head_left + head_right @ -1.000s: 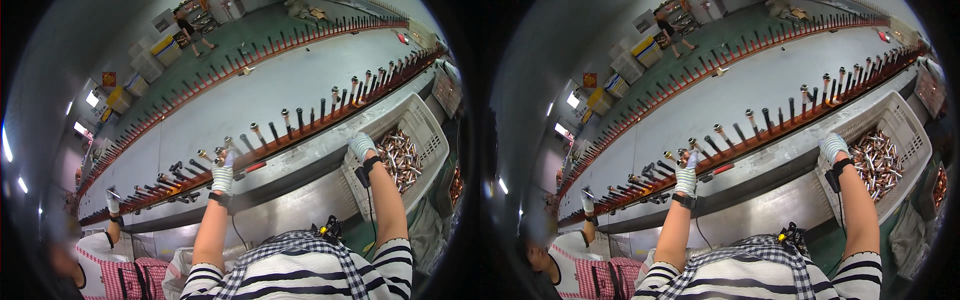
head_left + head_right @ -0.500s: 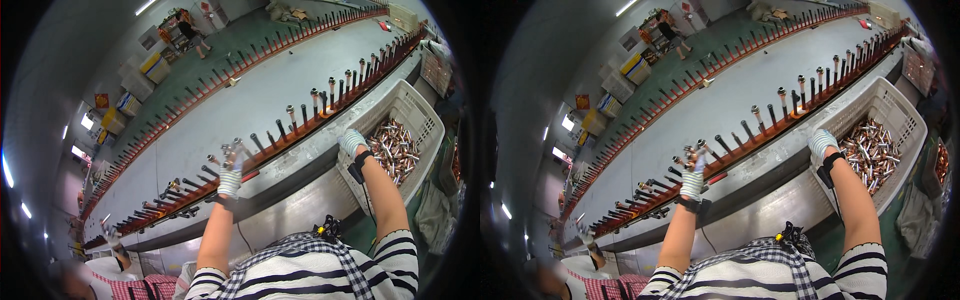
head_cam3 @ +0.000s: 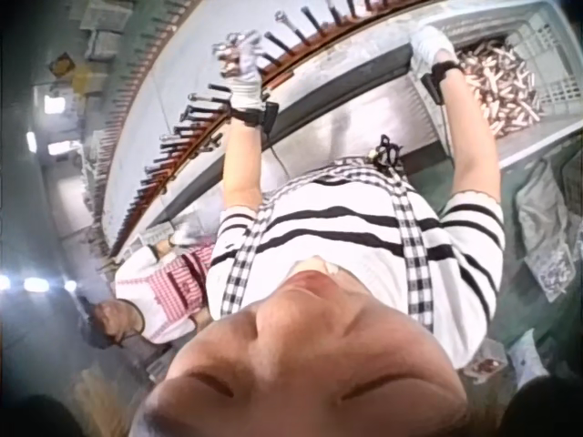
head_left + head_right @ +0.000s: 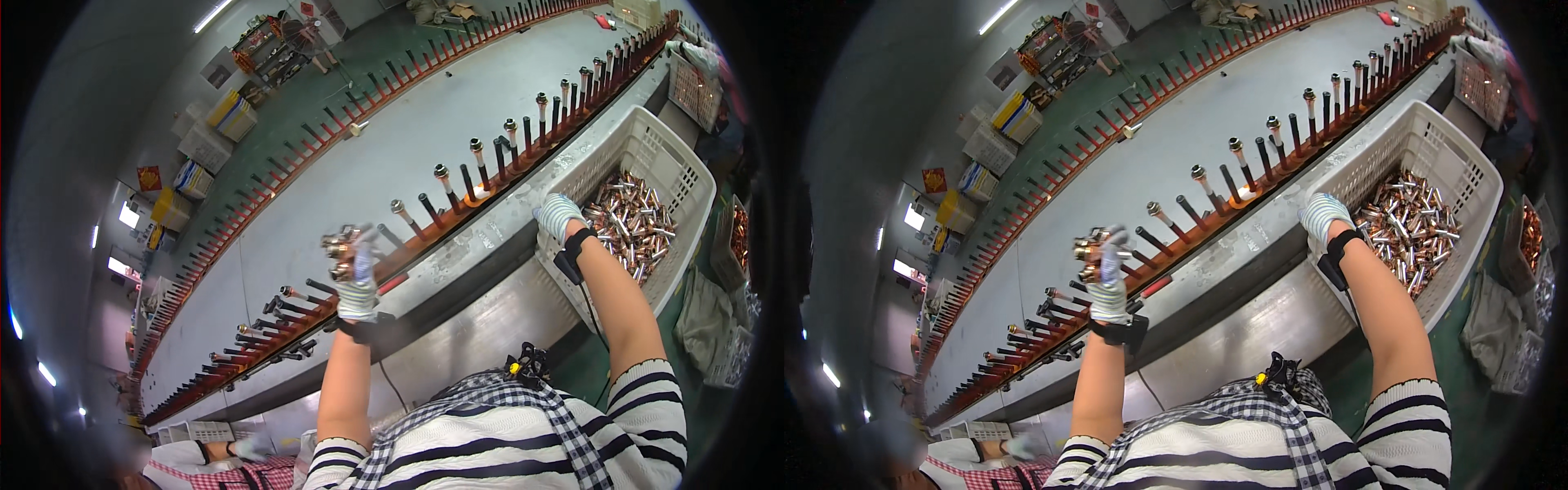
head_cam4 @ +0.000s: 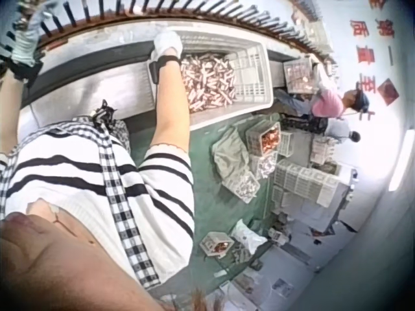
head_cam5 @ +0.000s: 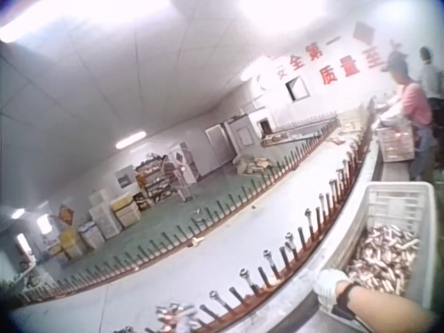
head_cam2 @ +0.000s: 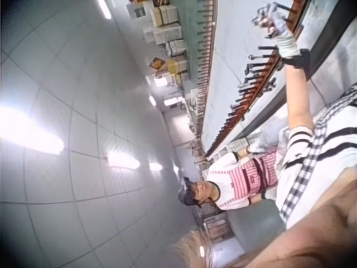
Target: The recorder and another worker are sorting and placing small cylindrical metal parts onto a series of vertical pegs on an industrial assembly or testing line.
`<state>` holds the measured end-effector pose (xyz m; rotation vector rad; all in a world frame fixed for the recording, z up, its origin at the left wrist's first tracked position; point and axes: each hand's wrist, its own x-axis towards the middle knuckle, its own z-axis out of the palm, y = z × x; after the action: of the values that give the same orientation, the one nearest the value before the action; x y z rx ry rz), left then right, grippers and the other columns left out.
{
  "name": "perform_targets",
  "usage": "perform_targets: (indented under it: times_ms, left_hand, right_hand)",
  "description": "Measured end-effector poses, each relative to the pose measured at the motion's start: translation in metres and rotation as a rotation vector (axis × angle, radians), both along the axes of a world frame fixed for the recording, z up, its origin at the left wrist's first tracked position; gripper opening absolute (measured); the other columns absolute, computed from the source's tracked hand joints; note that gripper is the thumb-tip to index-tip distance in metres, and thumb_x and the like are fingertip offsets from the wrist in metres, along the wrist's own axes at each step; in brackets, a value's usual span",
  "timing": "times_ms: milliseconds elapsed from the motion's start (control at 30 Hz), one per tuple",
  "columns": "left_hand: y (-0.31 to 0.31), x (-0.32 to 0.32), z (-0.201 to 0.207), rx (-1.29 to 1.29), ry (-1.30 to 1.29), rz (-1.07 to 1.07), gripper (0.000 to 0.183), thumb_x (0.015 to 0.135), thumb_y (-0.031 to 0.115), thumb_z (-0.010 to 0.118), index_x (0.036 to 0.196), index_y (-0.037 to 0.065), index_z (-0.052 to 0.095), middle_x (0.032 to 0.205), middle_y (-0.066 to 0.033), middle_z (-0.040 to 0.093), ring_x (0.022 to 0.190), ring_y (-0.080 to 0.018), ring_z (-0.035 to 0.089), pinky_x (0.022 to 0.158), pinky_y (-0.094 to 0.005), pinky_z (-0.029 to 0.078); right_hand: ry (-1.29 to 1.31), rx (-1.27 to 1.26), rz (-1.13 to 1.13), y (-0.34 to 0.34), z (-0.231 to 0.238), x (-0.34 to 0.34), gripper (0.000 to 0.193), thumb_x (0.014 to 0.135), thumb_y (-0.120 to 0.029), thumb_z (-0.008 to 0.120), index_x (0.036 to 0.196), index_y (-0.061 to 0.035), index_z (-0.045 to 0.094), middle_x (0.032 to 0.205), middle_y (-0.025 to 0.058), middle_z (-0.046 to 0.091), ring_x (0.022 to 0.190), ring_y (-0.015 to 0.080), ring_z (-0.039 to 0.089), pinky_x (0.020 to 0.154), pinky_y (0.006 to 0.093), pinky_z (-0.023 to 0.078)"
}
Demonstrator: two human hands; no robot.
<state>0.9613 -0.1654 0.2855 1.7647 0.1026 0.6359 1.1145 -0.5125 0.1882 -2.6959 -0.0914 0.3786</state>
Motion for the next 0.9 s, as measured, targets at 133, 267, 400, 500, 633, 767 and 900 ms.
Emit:
perform_targets:
  times_ms: [133, 267, 400, 500, 633, 767, 900]
  left_hand:
    - [-0.029, 0.018, -0.023, 0.428, -0.003, -0.246, 0.023, 0.085, 0.019, 0.062, 0.101, 0.003, 0.065, 0.101, -0.0072, 0.063, 0.081, -0.0165, 0.061, 0.074, -0.0310, 0.049]
    - [-0.039, 0.042, -0.033, 1.005, 0.037, -0.235, 0.021, 0.082, 0.017, 0.064, 0.100, 0.007, 0.067, 0.098, -0.0110, 0.065, 0.094, -0.0270, 0.060, 0.085, -0.0369, 0.046]
    - [-0.016, 0.065, -0.067, 0.710, 0.152, -0.209, 0.023, 0.084, 0.017, 0.065, 0.102, 0.003, 0.064, 0.095, -0.0049, 0.066, 0.089, -0.0163, 0.061, 0.080, -0.0282, 0.046]
    - [-0.023, 0.069, -0.068, 0.767, 0.131, -0.223, 0.014, 0.078, 0.016, 0.055, 0.089, 0.013, 0.064, 0.089, -0.0053, 0.064, 0.090, -0.0272, 0.059, 0.082, -0.0404, 0.044]
    - [0.009, 0.057, -0.078, 0.733, 0.163, 0.007, 0.024, 0.075, 0.029, 0.069, 0.084, 0.007, 0.070, 0.089, -0.0106, 0.066, 0.091, -0.0279, 0.057, 0.094, -0.0409, 0.037]
    - [0.037, 0.047, -0.081, 0.748, -0.066, 0.123, 0.017, 0.073, 0.008, 0.071, 0.089, 0.005, 0.069, 0.096, -0.0086, 0.064, 0.094, -0.0229, 0.058, 0.087, -0.0365, 0.044]
    - [-0.001, 0.044, -0.042, 0.767, -0.130, -0.065, 0.025, 0.069, 0.000, 0.070, 0.094, 0.003, 0.067, 0.102, -0.0115, 0.062, 0.092, -0.0234, 0.059, 0.081, -0.0342, 0.047]
  right_hand:
    - [0.017, 0.021, -0.033, -0.004, 0.007, -0.003, 0.040, 0.081, -0.033, 0.057, 0.095, 0.0034, 0.065, 0.100, 0.0265, 0.061, 0.098, 0.0384, 0.059, 0.086, 0.0412, 0.047]
    - [-0.011, 0.031, -0.011, -0.009, -0.004, -0.001, 0.042, 0.080, -0.034, 0.057, 0.093, 0.0043, 0.065, 0.096, 0.0271, 0.061, 0.095, 0.0385, 0.060, 0.084, 0.0415, 0.047]
    - [-0.007, 0.039, 0.014, 0.001, 0.011, -0.005, 0.041, 0.080, -0.033, 0.056, 0.093, 0.0041, 0.065, 0.095, 0.0266, 0.062, 0.094, 0.0383, 0.060, 0.083, 0.0415, 0.048]
    - [0.056, 0.021, -0.016, -0.005, 0.015, -0.007, 0.037, 0.080, -0.031, 0.055, 0.096, 0.0020, 0.065, 0.099, 0.0249, 0.062, 0.096, 0.0376, 0.060, 0.085, 0.0409, 0.047]
    - [0.023, 0.062, -0.026, -0.005, 0.015, -0.007, 0.036, 0.079, -0.030, 0.056, 0.094, 0.0016, 0.066, 0.098, 0.0244, 0.062, 0.095, 0.0381, 0.060, 0.083, 0.0411, 0.048]
    - [0.032, 0.039, 0.023, -0.001, 0.015, -0.001, 0.035, 0.080, -0.029, 0.055, 0.093, 0.0015, 0.066, 0.097, 0.0250, 0.062, 0.095, 0.0386, 0.060, 0.083, 0.0415, 0.048]
    - [0.044, 0.012, 0.033, -0.012, -0.001, 0.005, 0.037, 0.081, -0.031, 0.055, 0.093, 0.0016, 0.067, 0.097, 0.0254, 0.062, 0.095, 0.0383, 0.060, 0.083, 0.0413, 0.048]
